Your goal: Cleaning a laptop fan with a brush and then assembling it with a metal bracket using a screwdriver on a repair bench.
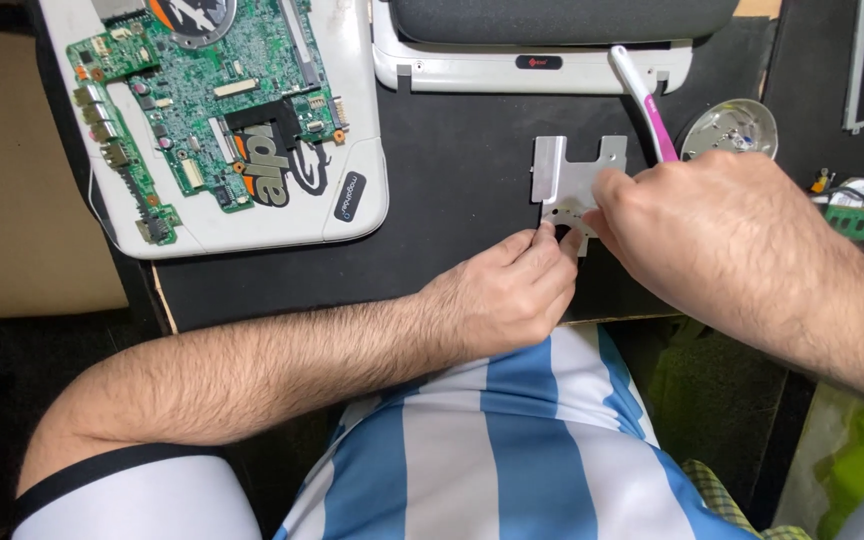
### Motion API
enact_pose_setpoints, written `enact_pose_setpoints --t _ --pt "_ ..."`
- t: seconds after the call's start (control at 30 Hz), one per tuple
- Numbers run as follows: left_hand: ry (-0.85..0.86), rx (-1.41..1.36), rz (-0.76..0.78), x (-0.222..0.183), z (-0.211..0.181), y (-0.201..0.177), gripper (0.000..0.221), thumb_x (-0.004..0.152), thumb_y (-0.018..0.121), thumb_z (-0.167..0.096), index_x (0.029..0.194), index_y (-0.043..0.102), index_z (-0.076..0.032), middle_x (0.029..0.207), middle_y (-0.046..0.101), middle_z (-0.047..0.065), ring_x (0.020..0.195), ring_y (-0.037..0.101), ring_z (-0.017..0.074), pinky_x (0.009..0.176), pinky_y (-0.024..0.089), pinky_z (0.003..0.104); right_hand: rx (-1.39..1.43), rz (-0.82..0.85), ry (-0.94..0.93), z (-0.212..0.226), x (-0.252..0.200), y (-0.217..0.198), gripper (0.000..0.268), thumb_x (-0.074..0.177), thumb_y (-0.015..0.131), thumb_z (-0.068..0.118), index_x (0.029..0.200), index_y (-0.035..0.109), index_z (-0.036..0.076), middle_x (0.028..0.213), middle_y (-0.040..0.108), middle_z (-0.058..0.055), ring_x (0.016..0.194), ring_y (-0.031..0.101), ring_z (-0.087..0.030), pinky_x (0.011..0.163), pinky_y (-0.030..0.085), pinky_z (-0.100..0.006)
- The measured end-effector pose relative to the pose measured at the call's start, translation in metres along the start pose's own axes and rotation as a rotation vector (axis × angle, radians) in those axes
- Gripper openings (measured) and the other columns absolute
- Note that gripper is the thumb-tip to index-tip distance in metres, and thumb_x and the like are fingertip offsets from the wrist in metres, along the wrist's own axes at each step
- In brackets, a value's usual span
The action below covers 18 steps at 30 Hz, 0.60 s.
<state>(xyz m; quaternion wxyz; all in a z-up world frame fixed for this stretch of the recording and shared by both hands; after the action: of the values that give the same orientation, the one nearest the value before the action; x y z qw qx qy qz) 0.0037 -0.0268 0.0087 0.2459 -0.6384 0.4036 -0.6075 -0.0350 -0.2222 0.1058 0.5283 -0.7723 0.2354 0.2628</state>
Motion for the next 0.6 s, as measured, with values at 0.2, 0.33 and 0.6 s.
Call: enact_pose_setpoints --t 0.2,0.33,0.6 --pt "0.027 -0.001 0.015 0.002 0.009 -0.011 0.028 0.122 0.064 -0.002 0.129 0.09 0.001 0.139 0.086 0.02 0.123 0.084 0.0348 0.106 0.068 0.042 0.206 0.108 0.171 -0.013 -0.018 0.0 0.047 0.134 0.042 0.062 0.117 0.062 0.023 0.081 0.088 -0.009 0.082 0.088 -0.049 0.066 0.065 -0.061" --pt "0.004 -0.023 -0.021 0.007 0.017 -0.018 0.019 0.122 0.071 -0.001 0.127 0.089 0.0 0.134 0.083 0.013 0.119 0.079 0.0303 0.097 0.064 0.041 0.437 -0.079 0.253 -0.022 -0.06 0.043 0.029 0.126 0.063 0.061 0.134 0.077 0.037 0.077 0.089 0.0 0.08 0.088 -0.039 0.071 0.067 -0.058" --pt "-0.044 -0.266 -0.008 0.018 0.031 -0.021 0.016 0.126 0.068 -0.009 0.121 0.081 -0.002 0.126 0.083 0.015 0.109 0.076 0.0372 0.096 0.063 0.048 0.845 -0.989 0.347 0.002 -0.103 0.172 0.021 0.126 0.094 -0.018 0.146 0.085 -0.016 0.138 0.067 -0.033 0.132 0.067 -0.047 0.112 0.061 -0.053"
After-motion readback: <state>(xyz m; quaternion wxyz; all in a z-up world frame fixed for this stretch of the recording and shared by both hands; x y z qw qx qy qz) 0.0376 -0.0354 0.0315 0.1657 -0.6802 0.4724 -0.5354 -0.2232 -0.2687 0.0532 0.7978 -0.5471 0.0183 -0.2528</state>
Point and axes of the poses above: each hand's wrist, its own x-axis towards the middle knuckle, its own y-axis out of the palm, z = x × y, the point moved 3 cm from there along x, towards the middle knuckle
